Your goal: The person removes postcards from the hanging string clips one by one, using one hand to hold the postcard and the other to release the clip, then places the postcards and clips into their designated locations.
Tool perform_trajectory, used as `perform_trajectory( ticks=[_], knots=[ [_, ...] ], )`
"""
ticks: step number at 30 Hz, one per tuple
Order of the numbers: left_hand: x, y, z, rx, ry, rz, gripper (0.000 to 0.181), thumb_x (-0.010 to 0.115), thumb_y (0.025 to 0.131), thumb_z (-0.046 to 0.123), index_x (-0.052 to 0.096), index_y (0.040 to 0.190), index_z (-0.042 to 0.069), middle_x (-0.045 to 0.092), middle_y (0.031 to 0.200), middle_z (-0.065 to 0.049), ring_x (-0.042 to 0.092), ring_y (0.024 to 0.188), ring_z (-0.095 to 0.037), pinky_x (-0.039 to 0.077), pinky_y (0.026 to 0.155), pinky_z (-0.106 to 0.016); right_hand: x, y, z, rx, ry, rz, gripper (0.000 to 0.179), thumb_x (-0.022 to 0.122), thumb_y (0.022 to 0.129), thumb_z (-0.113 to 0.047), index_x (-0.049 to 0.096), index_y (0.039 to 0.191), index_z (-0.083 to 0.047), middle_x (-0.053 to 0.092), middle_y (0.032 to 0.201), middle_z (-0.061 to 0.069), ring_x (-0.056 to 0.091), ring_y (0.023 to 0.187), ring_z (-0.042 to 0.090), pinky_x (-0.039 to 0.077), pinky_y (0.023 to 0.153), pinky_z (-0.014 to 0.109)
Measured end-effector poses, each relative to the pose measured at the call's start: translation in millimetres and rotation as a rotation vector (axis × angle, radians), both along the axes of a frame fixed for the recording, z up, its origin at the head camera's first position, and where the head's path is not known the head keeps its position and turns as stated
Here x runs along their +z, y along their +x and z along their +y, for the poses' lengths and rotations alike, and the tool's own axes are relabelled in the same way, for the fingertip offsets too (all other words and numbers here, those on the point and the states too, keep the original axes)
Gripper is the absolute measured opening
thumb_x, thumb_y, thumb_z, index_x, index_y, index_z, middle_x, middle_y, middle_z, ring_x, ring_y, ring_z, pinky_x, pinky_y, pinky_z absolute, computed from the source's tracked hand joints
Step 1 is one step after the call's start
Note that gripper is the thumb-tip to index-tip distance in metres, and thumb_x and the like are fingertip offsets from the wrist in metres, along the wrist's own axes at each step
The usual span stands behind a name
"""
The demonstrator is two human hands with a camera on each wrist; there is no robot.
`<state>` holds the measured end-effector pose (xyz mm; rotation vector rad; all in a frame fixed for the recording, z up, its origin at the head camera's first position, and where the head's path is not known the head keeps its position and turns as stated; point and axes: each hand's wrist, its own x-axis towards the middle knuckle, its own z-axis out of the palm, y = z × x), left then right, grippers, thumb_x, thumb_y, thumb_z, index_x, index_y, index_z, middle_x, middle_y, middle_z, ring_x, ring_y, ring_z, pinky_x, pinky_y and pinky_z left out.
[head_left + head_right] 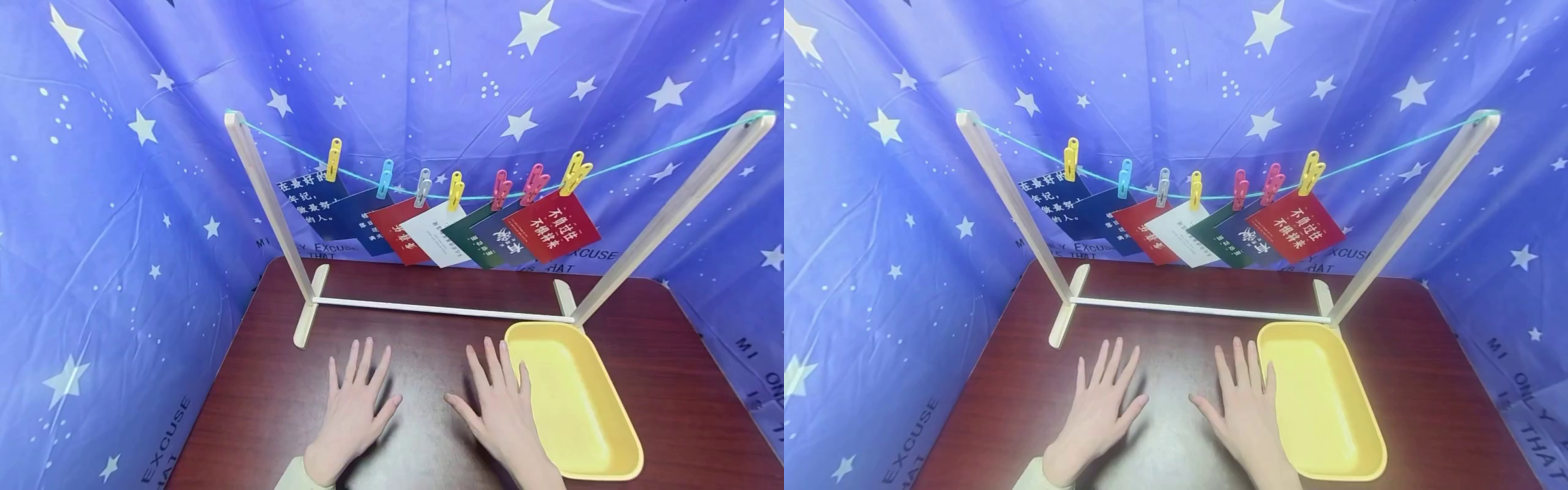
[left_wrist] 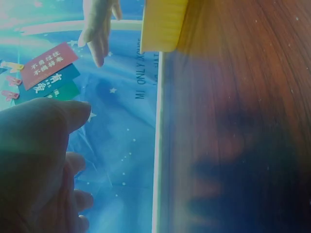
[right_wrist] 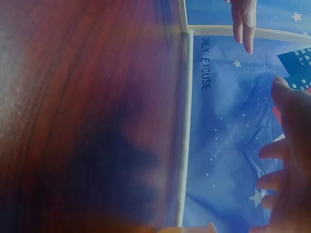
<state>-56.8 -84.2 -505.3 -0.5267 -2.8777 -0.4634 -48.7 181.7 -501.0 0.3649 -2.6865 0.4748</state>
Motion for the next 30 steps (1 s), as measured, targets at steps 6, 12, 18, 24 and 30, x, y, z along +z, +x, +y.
perform_trajectory(
  ticks=[6,12,18,24,30],
  knots=[
    [0.6,-2.1,-3.0,0.019,0.048,0.006,0.071,0.057,0.102,0.049,0.036,0.163,0.02,0.029,0.169,-0.019,0.02,0.157,-0.04,0.021,0.115,-0.076,6.4,-9.8,-4.1,0.025,-0.038,0.139,0.085,0.032,0.104,-0.071,0.056,0.143,0.001,0.056,0.14,0.03,0.056,0.118,0.051,0.045,0.088,0.061],
    [4.6,-11.9,-9.6,0.046,0.17,0.164,0.064,0.071,0.097,0.03,0.05,0.153,0.008,0.048,0.155,-0.022,0.046,0.142,-0.041,0.045,0.104,-0.064,23.7,-21.9,-7.8,0.086,-0.092,0.267,0.053,0.055,0.107,-0.042,0.064,0.128,0.006,0.067,0.102,0.02,0.066,0.086,0.039,0.054,0.071,0.053],
    [15.2,-25.8,-22.9,0.067,0.354,0.361,0.035,0.078,0.09,0.011,0.07,0.122,0.0,0.074,0.111,-0.013,0.069,0.096,-0.028,0.057,0.075,-0.042,49.5,-34.4,-17.9,0.096,-0.131,0.205,0.035,0.082,0.086,-0.011,0.07,0.117,-0.001,0.069,0.091,0.01,0.066,0.075,0.026,0.055,0.06,0.043],
    [24.7,-36.3,-33.3,0.047,0.615,0.386,0.019,0.078,0.087,-0.003,0.073,0.105,0.002,0.072,0.086,-0.004,0.065,0.07,-0.013,0.053,0.058,-0.026,80.7,-49.7,-34.1,0.124,-0.135,0.146,0.033,0.084,0.087,-0.014,0.071,0.116,-0.004,0.074,0.097,0.01,0.072,0.085,0.028,0.059,0.067,0.045],
    [33.2,-51.0,-38.3,0.028,0.945,0.313,0.023,0.079,0.086,-0.007,0.075,0.106,0.002,0.075,0.084,-0.005,0.06,0.067,-0.005,0.046,0.054,-0.014,116.2,-66.9,-48.1,0.193,-0.139,0.148,0.037,0.083,0.09,-0.018,0.07,0.122,-0.006,0.073,0.097,0.008,0.069,0.087,0.025,0.06,0.069,0.044]
  ],
)
